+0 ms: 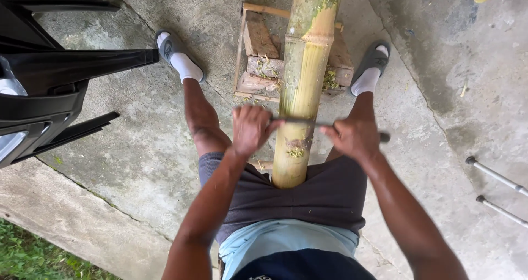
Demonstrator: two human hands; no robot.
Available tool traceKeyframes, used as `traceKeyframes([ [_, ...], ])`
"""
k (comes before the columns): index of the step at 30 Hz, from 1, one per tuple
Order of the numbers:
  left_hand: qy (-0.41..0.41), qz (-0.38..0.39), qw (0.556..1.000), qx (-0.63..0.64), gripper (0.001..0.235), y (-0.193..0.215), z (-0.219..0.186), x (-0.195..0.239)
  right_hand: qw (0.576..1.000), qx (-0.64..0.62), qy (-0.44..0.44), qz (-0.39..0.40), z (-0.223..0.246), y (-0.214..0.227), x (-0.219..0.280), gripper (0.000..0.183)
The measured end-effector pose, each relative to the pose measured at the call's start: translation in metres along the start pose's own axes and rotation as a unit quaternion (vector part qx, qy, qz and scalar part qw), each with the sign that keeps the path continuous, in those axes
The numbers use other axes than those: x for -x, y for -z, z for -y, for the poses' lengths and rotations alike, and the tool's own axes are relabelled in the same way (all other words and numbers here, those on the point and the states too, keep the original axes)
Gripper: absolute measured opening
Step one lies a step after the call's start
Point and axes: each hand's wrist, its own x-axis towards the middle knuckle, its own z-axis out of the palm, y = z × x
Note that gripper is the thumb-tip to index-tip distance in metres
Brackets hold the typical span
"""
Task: The recorder uses a large blade to scrape the outer skin from a bamboo pole held between their legs.
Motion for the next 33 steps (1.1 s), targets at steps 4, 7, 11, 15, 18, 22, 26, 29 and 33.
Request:
traceKeyframes([
  [4, -0.03, -0.034, 0.999, -0.006, 0.057, -0.03, 0.047, -0.094, 0.997, 0.058, -0.009, -0.047, -0.02, 0.058, -0.079, 0.062],
  [7, -0.047, -0.091, 0.995, -0.021, 0.062, -0.017, 0.058, -0.143, 0.995, 0.078, -0.039, -0.036, -0.028, 0.083, -0.119, 0.064],
  [11, -0.042, -0.075, 0.996, -0.03, 0.065, -0.007, 0.059, -0.15, 0.989, 0.095, 0.006, -0.114, -0.019, 0.094, -0.126, 0.065],
  [15, -0.032, -0.077, 0.996, -0.034, 0.06, 0.014, 0.04, -0.127, 0.991, 0.063, 0.023, -0.112, -0.016, 0.079, -0.108, 0.064],
  [18, -0.008, -0.024, 0.999, -0.038, 0.056, -0.01, 0.044, -0.09, 0.996, 0.055, 0.001, -0.064, -0.006, 0.063, -0.088, 0.063],
  [22, -0.009, -0.053, 0.998, -0.029, 0.054, 0.006, 0.02, -0.043, 0.997, 0.044, 0.013, -0.058, 0.005, 0.034, -0.048, 0.058],
  [26, 0.024, 0.003, 1.0, -0.017, 0.052, 0.017, -0.005, 0.017, 1.0, 0.022, 0.001, 0.015, 0.022, 0.009, 0.001, 0.06],
  [29, 0.036, 0.023, 0.999, -0.009, 0.048, 0.031, -0.023, 0.04, 0.999, -0.012, 0.032, -0.024, 0.033, 0.007, 0.023, 0.062],
  [33, 0.021, -0.005, 1.0, -0.011, 0.046, 0.027, -0.016, 0.017, 0.998, -0.037, 0.05, -0.002, 0.012, 0.005, 0.004, 0.06],
])
